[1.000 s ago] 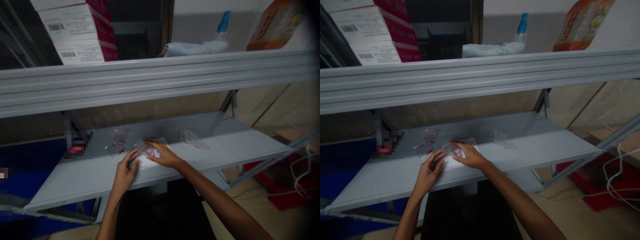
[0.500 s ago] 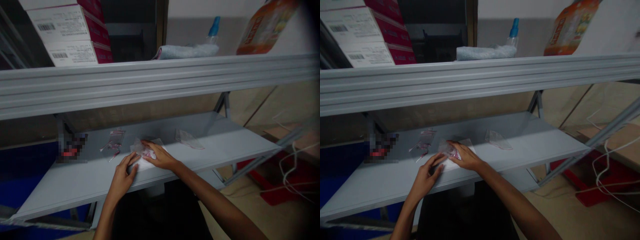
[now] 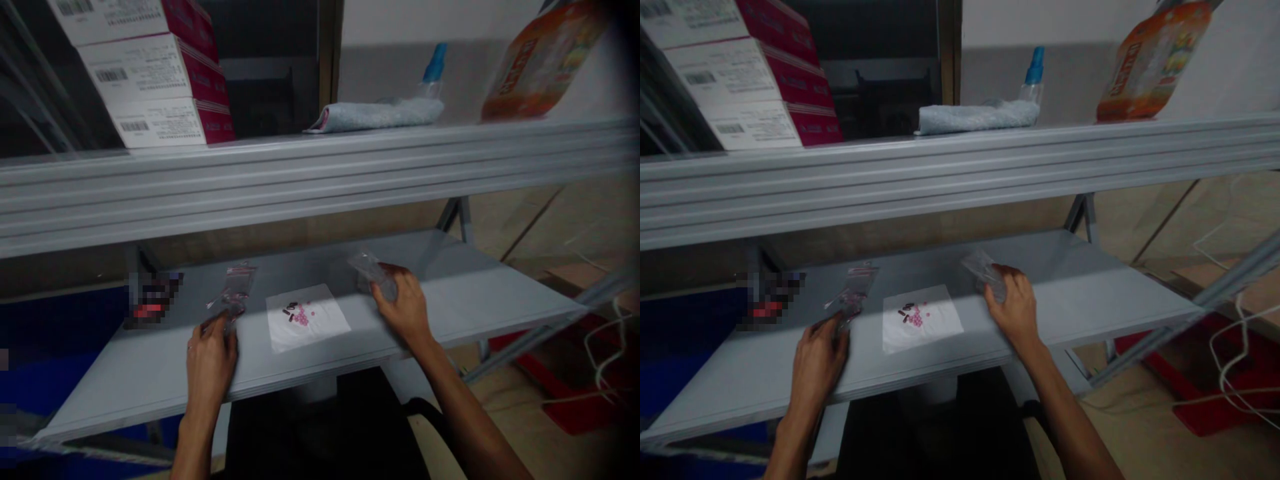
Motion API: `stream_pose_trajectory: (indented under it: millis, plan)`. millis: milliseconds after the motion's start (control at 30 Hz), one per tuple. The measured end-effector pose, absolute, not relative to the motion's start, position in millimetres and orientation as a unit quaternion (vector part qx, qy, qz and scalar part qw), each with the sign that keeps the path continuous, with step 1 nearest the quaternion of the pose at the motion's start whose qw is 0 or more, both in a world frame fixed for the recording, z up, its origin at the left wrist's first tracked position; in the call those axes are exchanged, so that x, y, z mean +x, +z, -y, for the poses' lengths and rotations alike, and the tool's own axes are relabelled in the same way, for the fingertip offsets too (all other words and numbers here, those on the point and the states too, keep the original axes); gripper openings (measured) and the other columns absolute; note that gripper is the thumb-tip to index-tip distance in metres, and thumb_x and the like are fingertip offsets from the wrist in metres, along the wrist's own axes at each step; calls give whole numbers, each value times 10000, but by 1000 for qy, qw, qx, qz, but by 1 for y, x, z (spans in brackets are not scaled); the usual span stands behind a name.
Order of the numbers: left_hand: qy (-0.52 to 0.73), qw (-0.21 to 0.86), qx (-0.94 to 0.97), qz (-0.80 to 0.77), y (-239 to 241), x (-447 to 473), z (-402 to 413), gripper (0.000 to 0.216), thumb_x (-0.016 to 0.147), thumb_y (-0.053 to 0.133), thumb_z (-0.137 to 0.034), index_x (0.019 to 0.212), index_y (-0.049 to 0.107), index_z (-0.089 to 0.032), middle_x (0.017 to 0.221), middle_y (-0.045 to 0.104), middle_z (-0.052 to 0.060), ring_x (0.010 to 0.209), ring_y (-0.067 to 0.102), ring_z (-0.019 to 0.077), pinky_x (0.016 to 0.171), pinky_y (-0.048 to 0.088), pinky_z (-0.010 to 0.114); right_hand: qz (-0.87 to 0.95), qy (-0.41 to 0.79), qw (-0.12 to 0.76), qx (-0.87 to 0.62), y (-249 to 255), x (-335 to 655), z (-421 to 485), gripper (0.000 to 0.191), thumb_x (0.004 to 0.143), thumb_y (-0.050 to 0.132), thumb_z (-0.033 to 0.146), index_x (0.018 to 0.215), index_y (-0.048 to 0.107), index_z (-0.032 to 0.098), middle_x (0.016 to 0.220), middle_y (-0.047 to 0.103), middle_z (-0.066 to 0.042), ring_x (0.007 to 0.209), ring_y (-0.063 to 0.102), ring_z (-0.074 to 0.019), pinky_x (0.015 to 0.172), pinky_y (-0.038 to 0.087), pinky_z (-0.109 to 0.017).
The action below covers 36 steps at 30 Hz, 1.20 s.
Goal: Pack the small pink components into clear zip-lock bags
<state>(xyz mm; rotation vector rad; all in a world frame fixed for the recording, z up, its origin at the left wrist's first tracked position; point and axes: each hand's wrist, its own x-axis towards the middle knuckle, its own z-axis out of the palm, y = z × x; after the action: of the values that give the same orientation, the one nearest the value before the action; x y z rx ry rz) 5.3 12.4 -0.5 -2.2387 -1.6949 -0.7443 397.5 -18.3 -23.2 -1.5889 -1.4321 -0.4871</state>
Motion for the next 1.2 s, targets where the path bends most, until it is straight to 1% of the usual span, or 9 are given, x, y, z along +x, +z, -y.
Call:
stream_pose_trajectory:
  millis: [100, 267, 433, 567, 667, 733, 933, 1100, 1200]
  plan:
    - [-250, 134, -735, 616, -4, -1, -10, 369, 938, 467, -349, 1148, 688, -141, 1029, 735, 147, 988, 639, 313, 854, 495, 406, 586, -177, 406, -678, -33, 421, 15, 421, 895, 537, 410, 1186, 634, 122, 1115, 657, -162, 1048, 593, -311, 937, 475, -469]
    - [-311, 111, -712, 620, -2, -2, -4, 341, 947, 464, -344, 1033, 729, -147, 1016, 742, 158, 941, 669, 316, 809, 508, 416, 594, -146, 360, -704, -37, 424, 12, 435, 896, 548, 423, 1187, 656, 118, 1172, 644, -179, 1088, 571, -326, 944, 454, -492]
    - [-531, -129, -590, 594, 26, 3, 7, 280, 846, 652, -400, 989, 719, -168, 1010, 747, 106, 960, 695, 280, 925, 513, 446, 570, -149, 449, -672, -10, 401, 27, 426, 892, 573, 439, 1223, 640, 180, 1357, 532, -177, 1244, 474, -364, 1007, 399, -554]
    - [-593, -465, -473, 457, 46, 31, 25, 349, 717, 808, -358, 965, 657, -165, 891, 751, 54, 859, 734, 229, 905, 562, 392, 624, 127, 544, -547, 20, 350, 47, 281, 921, 567, 410, 1078, 684, 208, 1097, 695, -108, 1004, 652, -254, 908, 514, -426]
    - [-540, -594, -460, 381, 47, 63, 42, 393, 712, 829, -303, 1022, 630, -163, 856, 739, 41, 830, 739, 212, 861, 593, 356, 605, 403, 549, -413, 35, 310, 60, 332, 922, 575, 435, 1121, 639, 176, 938, 729, -83, 798, 706, -199, 681, 564, -320]
    - [-508, -632, -458, 363, 44, 81, 50, 422, 737, 814, -276, 1092, 609, -172, 864, 736, 33, 807, 739, 194, 828, 604, 331, 591, 494, 527, -359, 42, 296, 67, 316, 913, 585, 461, 966, 649, 156, 753, 707, -43, 601, 674, -152, 523, 512, -255]
    - [-444, -635, -483, 408, 34, 88, 58, 425, 795, 755, -335, 1140, 574, -167, 878, 747, 68, 807, 737, 218, 792, 597, 358, 560, 583, 495, -318, 45, 304, 77, 348, 881, 636, 482, 795, 611, 146, 636, 692, -23, 522, 670, -134, 454, 489, -215]
    - [-518, -341, -589, 518, 43, 76, 84, 241, 864, 651, -402, 1014, 632, -213, 986, 712, 63, 932, 667, 216, 823, 536, 317, 580, 604, 462, -293, 45, 296, 89, 338, 883, 647, 456, 746, 608, 149, 666, 699, -37, 574, 676, -134, 478, 499, -211]
    - [-429, -335, -685, 484, 52, 75, 106, 170, 877, 632, -376, 829, 670, -218, 801, 696, 43, 759, 643, 200, 715, 514, 284, 591, 589, 456, -309, 47, 279, 99, 310, 863, 675, 447, 754, 602, 166, 669, 678, -15, 563, 631, -113, 478, 461, -197]
